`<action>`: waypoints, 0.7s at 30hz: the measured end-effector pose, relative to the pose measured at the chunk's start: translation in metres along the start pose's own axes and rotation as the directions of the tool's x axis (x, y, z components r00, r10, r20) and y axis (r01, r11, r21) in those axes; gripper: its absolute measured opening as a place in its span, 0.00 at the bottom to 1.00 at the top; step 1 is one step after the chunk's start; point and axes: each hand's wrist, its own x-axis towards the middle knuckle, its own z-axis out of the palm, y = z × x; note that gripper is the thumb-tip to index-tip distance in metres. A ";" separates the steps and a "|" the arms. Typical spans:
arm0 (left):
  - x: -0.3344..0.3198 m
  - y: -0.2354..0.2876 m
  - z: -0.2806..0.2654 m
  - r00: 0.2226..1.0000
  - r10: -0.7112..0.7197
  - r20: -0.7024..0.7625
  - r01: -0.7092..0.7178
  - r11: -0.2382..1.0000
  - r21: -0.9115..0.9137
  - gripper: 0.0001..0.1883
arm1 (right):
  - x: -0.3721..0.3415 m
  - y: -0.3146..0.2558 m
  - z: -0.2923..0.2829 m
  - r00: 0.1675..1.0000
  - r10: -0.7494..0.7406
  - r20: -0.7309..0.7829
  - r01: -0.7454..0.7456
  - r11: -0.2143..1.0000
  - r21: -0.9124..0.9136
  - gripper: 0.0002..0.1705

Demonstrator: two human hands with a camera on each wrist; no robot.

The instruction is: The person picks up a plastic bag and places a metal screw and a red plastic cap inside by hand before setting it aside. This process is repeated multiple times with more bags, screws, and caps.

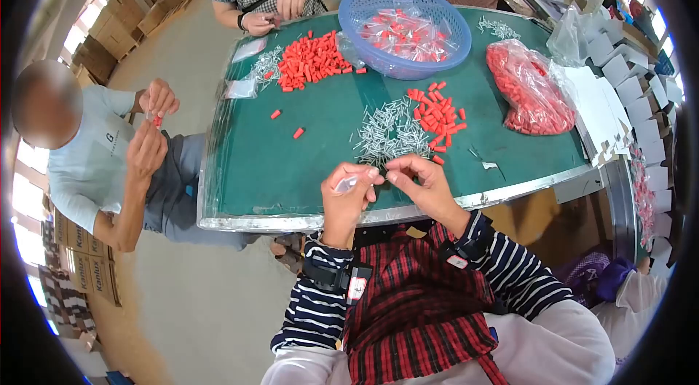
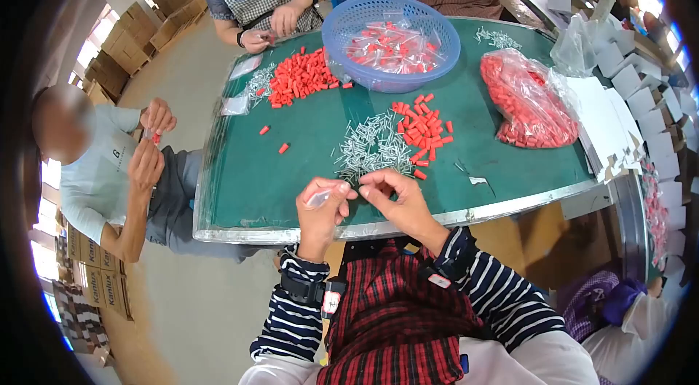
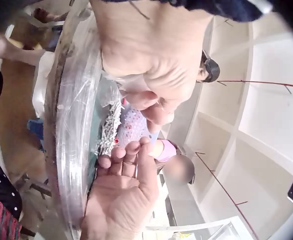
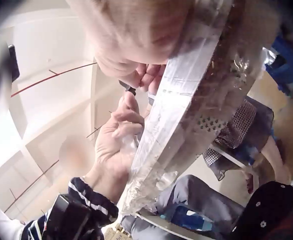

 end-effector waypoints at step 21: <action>0.016 -0.052 0.020 0.810 0.459 0.365 -0.545 0.357 0.759 0.06 | 0.008 0.037 -0.021 0.985 -0.170 0.041 0.175 0.946 -0.273 0.07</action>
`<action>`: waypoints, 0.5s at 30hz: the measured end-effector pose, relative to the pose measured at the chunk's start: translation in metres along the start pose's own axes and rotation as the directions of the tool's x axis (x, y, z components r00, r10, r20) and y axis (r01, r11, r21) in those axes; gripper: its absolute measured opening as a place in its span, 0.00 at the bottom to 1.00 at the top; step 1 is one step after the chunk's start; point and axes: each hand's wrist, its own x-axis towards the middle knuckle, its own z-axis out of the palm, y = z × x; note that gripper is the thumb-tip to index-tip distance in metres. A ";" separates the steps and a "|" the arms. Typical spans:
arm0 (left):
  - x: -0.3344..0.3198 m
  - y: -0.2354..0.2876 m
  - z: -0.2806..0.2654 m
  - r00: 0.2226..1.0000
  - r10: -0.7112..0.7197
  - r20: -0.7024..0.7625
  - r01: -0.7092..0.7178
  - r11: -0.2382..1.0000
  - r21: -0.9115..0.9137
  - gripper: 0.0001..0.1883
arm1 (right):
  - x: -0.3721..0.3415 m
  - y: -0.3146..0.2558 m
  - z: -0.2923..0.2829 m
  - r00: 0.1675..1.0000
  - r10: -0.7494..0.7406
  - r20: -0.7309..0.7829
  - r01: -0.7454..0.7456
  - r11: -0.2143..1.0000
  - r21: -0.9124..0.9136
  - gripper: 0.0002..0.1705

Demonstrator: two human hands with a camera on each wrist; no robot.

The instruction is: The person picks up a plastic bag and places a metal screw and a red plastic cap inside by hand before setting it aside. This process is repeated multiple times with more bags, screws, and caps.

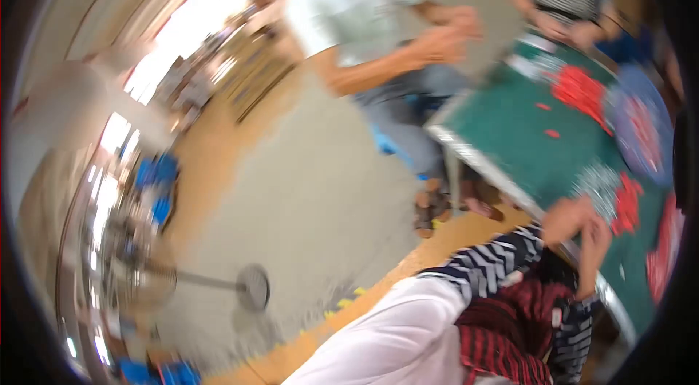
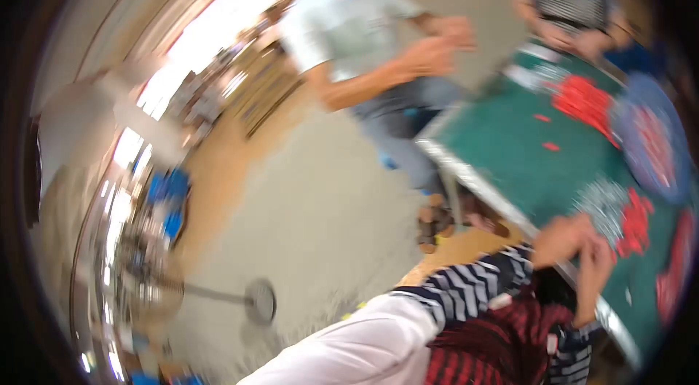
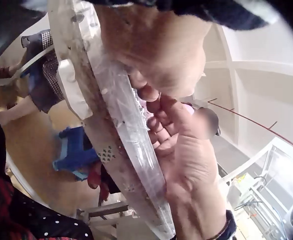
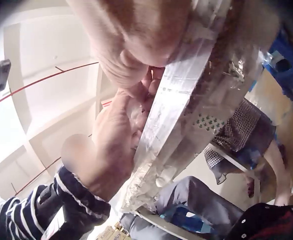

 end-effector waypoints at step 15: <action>0.005 -0.001 -0.019 0.959 -0.171 -0.226 0.028 0.850 -0.525 0.08 | 0.007 -0.007 -0.006 0.991 0.129 -0.036 -0.126 0.989 0.076 0.11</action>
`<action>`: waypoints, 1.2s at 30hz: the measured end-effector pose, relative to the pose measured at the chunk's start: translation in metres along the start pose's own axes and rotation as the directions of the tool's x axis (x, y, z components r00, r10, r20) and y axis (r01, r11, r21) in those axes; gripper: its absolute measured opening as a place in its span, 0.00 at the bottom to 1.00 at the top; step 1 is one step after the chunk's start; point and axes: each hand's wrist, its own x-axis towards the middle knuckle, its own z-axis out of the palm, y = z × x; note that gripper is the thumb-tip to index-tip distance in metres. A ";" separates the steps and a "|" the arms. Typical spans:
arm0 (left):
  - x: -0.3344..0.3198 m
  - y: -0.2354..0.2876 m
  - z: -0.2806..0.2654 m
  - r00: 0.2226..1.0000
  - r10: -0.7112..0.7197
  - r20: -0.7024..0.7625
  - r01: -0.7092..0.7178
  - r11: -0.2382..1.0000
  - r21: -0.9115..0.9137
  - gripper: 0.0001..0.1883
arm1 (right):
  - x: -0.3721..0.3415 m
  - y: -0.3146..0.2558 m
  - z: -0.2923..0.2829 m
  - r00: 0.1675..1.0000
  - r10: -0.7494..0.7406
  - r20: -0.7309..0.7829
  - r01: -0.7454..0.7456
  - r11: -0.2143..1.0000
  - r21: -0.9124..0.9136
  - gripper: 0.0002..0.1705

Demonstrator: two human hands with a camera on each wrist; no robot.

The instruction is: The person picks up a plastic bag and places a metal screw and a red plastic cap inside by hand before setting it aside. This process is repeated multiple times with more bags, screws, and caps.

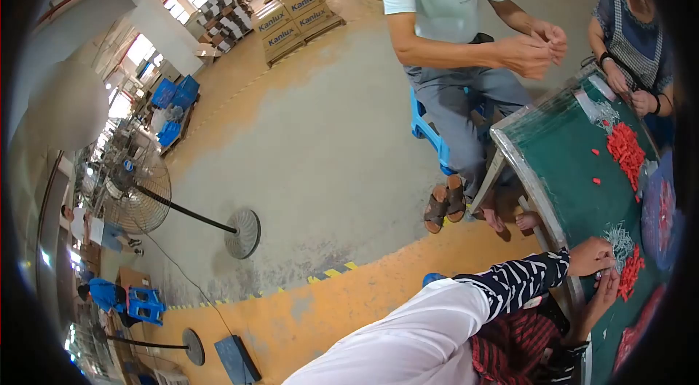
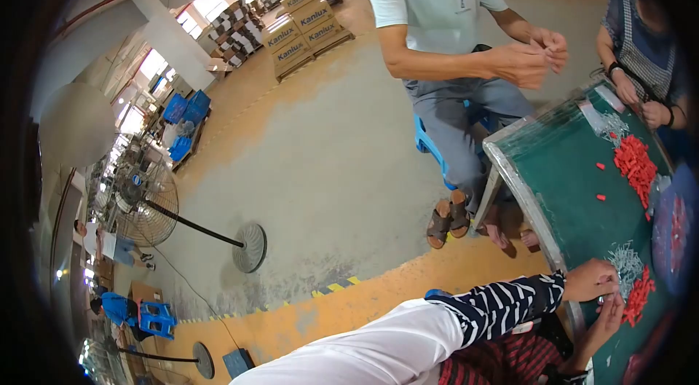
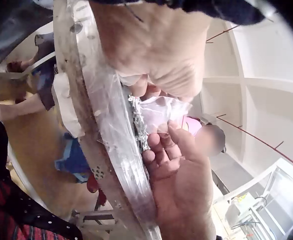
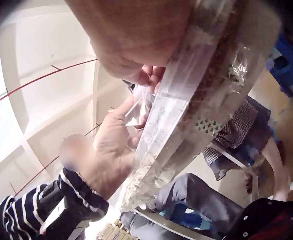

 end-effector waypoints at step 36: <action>-0.007 0.026 -0.012 0.984 -0.171 0.053 0.166 0.983 0.079 0.08 | -0.017 -0.031 0.006 0.969 -0.248 -0.023 0.249 0.967 0.057 0.10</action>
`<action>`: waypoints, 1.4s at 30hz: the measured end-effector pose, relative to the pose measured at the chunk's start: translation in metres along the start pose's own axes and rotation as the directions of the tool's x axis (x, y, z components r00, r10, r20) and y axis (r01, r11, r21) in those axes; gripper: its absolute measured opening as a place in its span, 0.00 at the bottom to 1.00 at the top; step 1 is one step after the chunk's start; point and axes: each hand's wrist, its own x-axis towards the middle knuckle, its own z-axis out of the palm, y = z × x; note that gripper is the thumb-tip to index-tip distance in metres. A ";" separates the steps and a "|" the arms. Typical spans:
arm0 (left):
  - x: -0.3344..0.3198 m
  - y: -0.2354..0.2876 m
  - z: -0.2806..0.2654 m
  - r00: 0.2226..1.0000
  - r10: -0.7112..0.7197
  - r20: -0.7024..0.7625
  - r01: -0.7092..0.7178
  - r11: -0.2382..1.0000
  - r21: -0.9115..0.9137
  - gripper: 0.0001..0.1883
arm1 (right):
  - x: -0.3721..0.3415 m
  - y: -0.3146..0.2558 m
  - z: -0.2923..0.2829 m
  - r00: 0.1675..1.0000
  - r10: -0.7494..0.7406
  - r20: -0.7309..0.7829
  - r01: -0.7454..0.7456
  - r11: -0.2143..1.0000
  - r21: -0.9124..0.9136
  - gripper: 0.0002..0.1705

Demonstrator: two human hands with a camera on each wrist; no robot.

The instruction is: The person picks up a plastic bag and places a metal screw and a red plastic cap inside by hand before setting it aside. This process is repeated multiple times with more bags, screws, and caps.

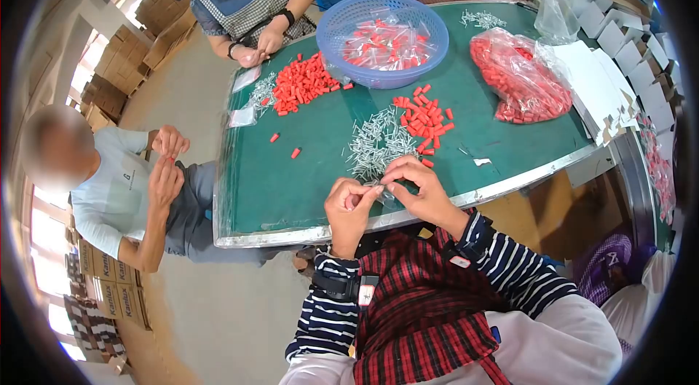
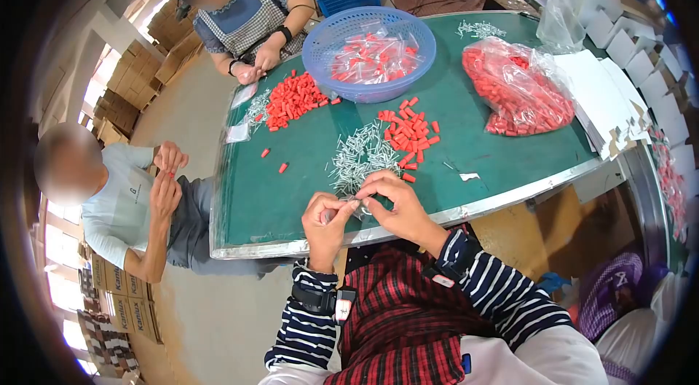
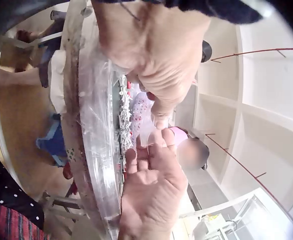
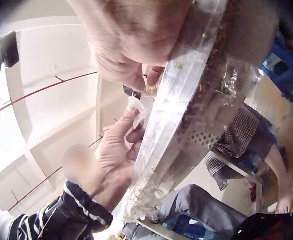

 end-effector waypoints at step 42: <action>-0.002 0.000 0.005 0.998 0.039 -0.046 -0.029 0.981 0.190 0.03 | -0.001 -0.003 0.008 0.996 -0.084 0.009 0.084 0.971 -0.225 0.05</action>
